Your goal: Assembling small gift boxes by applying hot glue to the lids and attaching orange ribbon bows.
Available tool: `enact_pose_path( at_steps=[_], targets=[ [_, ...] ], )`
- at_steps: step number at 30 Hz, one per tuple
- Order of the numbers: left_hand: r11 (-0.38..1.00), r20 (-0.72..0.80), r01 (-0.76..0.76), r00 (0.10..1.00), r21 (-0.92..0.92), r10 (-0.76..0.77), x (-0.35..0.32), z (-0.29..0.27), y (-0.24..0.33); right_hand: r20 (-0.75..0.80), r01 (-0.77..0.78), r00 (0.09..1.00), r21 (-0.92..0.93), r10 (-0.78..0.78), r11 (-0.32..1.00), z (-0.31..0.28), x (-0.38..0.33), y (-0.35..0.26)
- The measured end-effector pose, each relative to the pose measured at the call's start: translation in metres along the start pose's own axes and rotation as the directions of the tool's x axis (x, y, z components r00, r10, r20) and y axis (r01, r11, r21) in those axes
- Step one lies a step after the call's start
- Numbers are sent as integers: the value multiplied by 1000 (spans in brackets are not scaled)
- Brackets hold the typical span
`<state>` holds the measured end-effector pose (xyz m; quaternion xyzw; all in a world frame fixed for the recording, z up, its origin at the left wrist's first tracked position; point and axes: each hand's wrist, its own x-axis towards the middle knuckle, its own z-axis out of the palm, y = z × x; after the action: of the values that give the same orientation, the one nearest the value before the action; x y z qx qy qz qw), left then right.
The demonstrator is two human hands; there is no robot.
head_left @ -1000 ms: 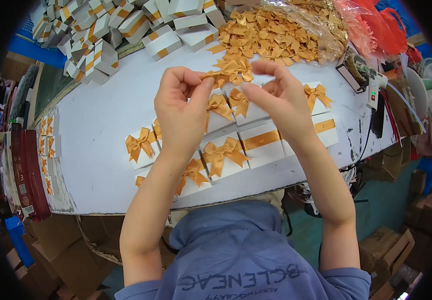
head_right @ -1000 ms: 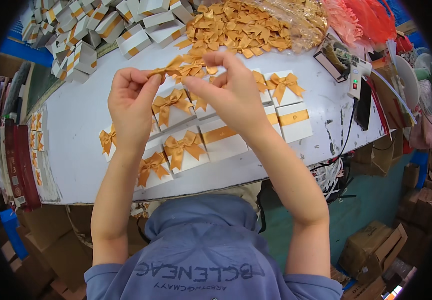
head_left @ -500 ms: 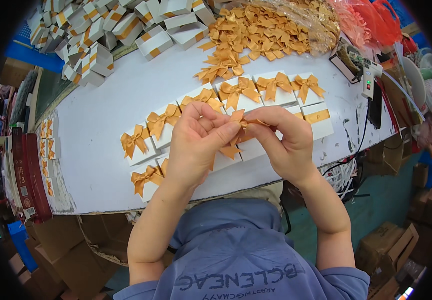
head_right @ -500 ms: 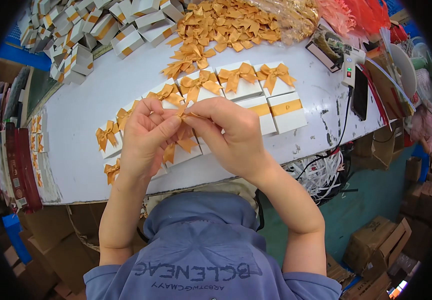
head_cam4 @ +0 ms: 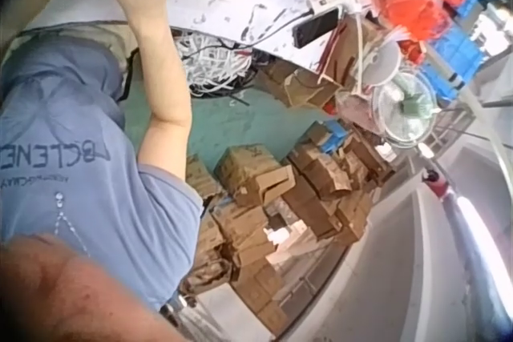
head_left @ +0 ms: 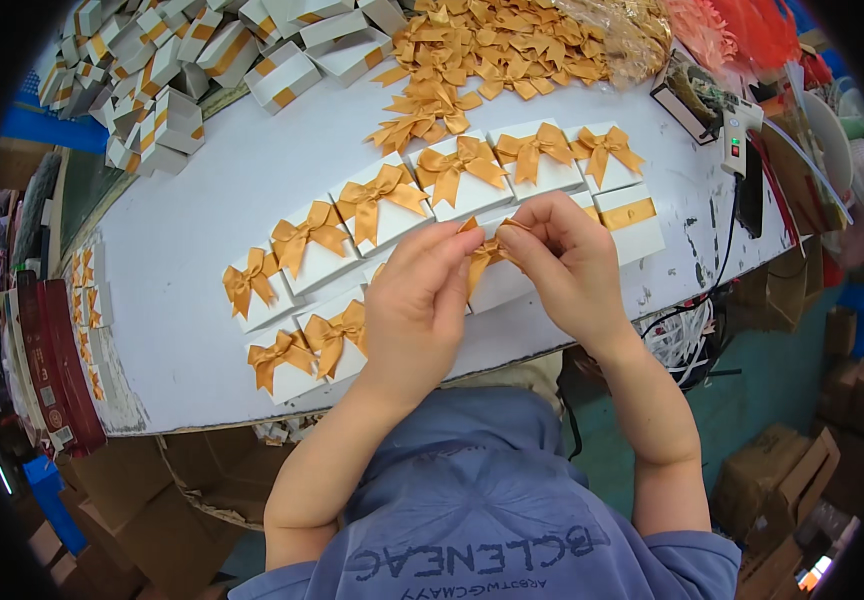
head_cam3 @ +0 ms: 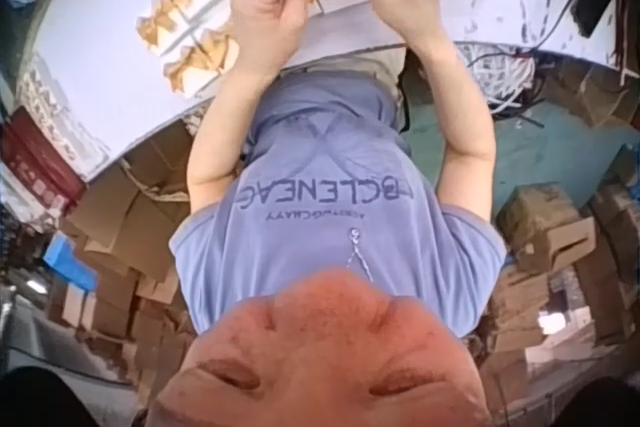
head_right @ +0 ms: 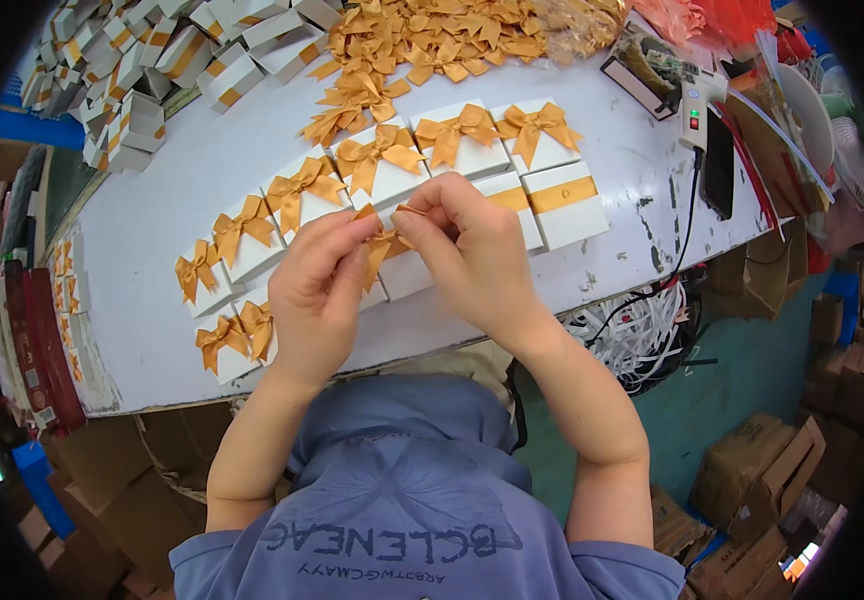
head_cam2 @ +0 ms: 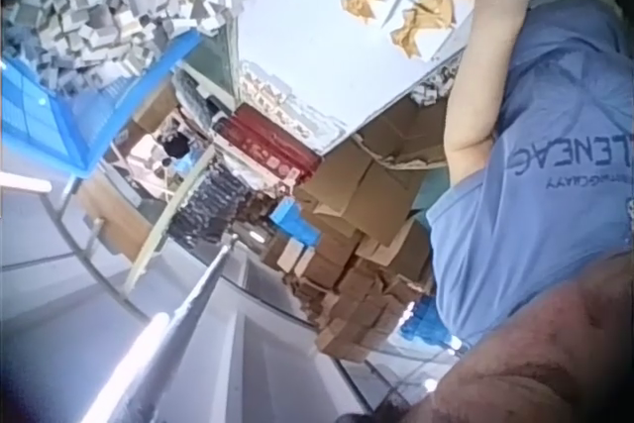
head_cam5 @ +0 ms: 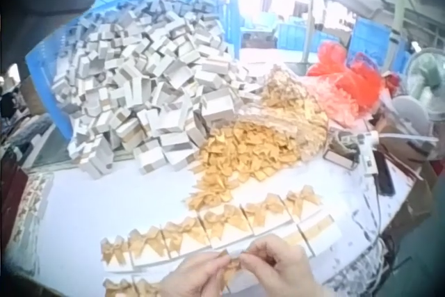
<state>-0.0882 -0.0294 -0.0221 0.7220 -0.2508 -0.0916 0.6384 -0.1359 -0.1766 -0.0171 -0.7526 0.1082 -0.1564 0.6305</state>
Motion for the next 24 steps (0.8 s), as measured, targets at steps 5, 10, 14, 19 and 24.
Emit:
enact_pose_path(
  at_steps=[5,10,14,19,24],
  targets=[
    [909,72,-150,989,389,133,-3,6,-2,5,71,997,-436,-77,897,-5,-1,10],
    [865,161,-175,981,470,111,-2,9,-2,13,197,972,-590,-234,783,-2,-1,16],
    [821,211,-161,976,548,50,-6,11,-3,62,274,943,-700,-327,660,1,-1,20],
    [380,327,-391,918,838,223,-11,11,-8,80,238,959,-747,-272,620,-4,6,12],
    [394,296,-378,921,838,254,-10,10,-9,64,243,966,-563,-251,790,-3,71,-4]
  ],
)
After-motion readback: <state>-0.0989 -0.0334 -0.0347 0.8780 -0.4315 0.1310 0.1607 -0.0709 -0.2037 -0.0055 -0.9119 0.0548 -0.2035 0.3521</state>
